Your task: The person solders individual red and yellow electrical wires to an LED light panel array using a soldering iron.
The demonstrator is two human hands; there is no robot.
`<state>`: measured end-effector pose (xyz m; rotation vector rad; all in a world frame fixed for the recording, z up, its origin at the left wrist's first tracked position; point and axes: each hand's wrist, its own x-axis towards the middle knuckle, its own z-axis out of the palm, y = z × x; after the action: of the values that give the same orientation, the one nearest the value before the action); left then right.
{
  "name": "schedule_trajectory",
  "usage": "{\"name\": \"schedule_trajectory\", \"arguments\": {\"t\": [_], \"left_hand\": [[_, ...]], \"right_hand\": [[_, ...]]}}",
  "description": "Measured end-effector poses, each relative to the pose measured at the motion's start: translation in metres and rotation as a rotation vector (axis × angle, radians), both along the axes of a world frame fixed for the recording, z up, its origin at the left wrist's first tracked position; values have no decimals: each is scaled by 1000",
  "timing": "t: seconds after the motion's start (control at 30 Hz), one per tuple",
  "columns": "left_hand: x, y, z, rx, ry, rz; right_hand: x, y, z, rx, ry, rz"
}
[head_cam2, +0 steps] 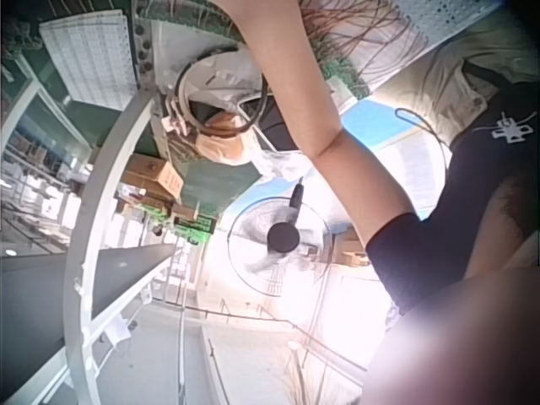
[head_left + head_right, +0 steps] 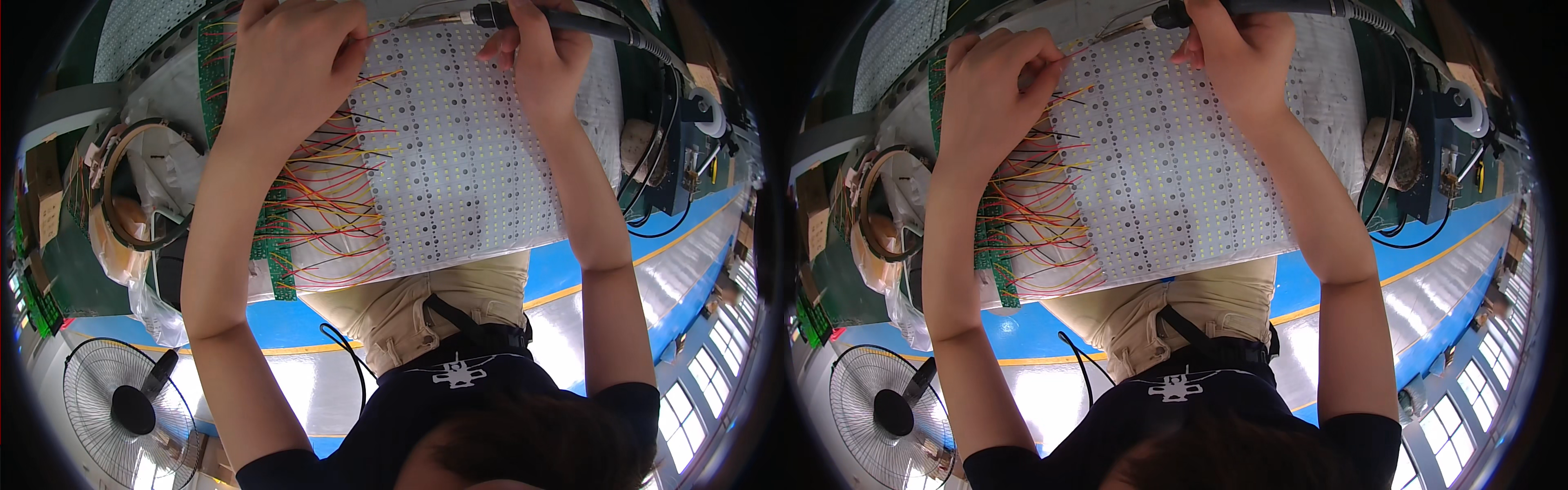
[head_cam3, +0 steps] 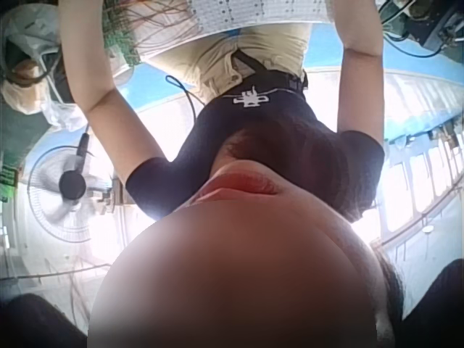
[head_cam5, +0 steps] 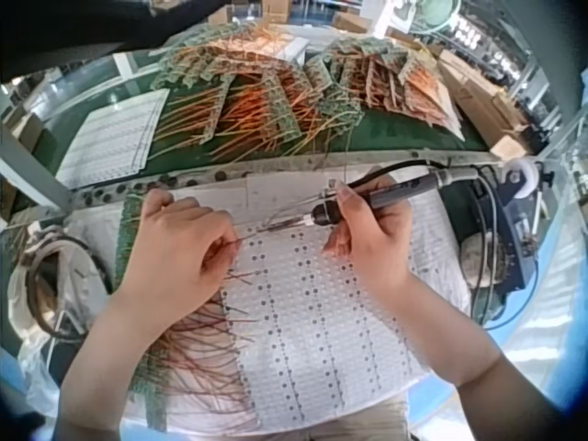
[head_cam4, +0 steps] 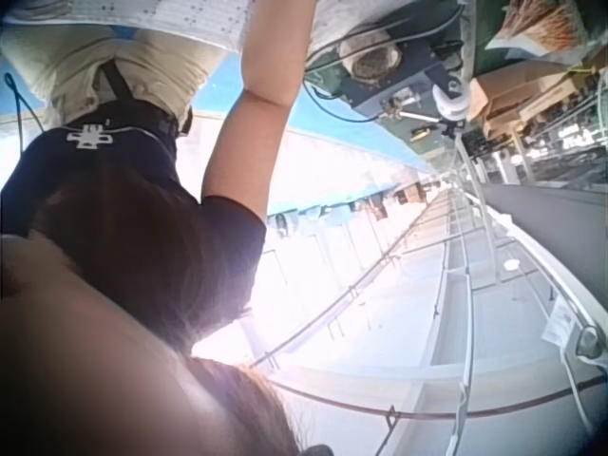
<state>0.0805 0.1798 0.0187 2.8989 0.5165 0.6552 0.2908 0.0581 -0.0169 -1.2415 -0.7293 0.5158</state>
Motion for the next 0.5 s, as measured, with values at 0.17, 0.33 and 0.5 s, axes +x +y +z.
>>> {"name": "schedule_trajectory", "arguments": {"t": [0.17,0.33,0.5], "left_hand": [[0,0,0,-3,-4,1],[-1,0,1,-3,7,12],[-2,5,17,-40,-134,64]], "right_hand": [[1,-1,-1,-11,-14,0],[1,-1,1,-22,44,-13],[1,3,2,-30,99,-92]]}}
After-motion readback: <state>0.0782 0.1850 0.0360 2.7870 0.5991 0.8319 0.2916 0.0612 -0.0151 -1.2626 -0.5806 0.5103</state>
